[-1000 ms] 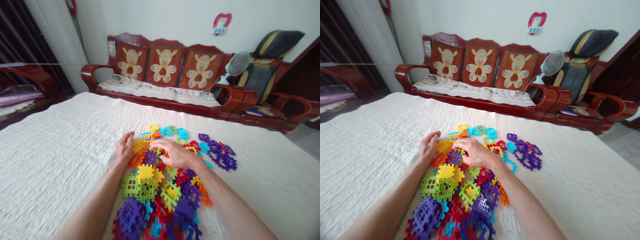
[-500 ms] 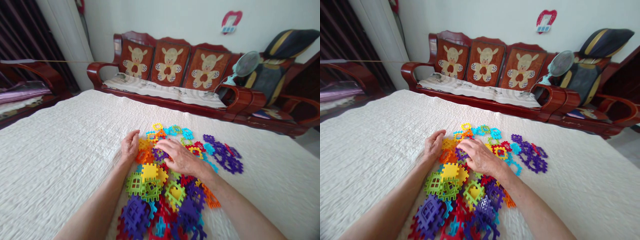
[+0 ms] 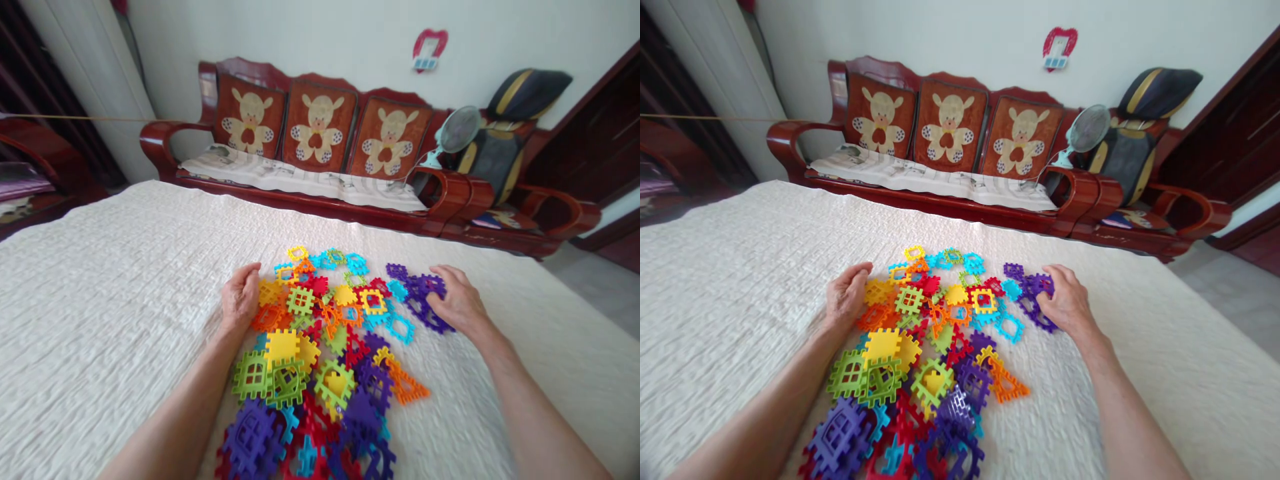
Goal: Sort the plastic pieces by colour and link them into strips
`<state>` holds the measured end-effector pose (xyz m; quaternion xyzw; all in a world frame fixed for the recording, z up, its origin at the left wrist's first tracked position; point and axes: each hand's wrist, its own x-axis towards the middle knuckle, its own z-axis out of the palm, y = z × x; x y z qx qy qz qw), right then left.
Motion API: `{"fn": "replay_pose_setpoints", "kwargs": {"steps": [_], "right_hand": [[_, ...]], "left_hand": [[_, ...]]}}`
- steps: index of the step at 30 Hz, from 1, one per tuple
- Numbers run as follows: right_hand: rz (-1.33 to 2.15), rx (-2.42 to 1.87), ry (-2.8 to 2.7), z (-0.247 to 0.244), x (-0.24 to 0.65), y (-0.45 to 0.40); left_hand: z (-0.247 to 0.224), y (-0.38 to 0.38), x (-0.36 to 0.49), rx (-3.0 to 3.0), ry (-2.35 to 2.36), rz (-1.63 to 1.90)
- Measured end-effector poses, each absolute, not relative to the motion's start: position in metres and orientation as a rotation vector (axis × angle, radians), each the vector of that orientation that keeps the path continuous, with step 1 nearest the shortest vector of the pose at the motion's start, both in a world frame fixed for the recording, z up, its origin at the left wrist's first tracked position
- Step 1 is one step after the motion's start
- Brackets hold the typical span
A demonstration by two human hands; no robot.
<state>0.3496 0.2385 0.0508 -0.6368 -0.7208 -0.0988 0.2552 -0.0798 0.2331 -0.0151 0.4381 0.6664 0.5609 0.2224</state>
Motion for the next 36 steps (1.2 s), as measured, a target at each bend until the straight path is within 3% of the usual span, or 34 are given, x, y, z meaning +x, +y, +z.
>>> {"fn": "replay_pose_setpoints", "kwargs": {"steps": [10, 23, 36], "right_hand": [[0.138, -1.448, -2.432, 0.042, 0.278, 0.212], [0.326, -1.091, -2.119, 0.014, 0.224, 0.226], [0.181, -0.962, -2.527, 0.04, 0.187, 0.224]], "left_hand": [[-0.024, 0.237, -0.084, 1.263, 1.815, 1.551], [-0.02, 0.235, -0.081, 1.274, 1.84, 1.536], [-0.012, 0.232, -0.078, 1.269, 1.812, 1.545]]}}
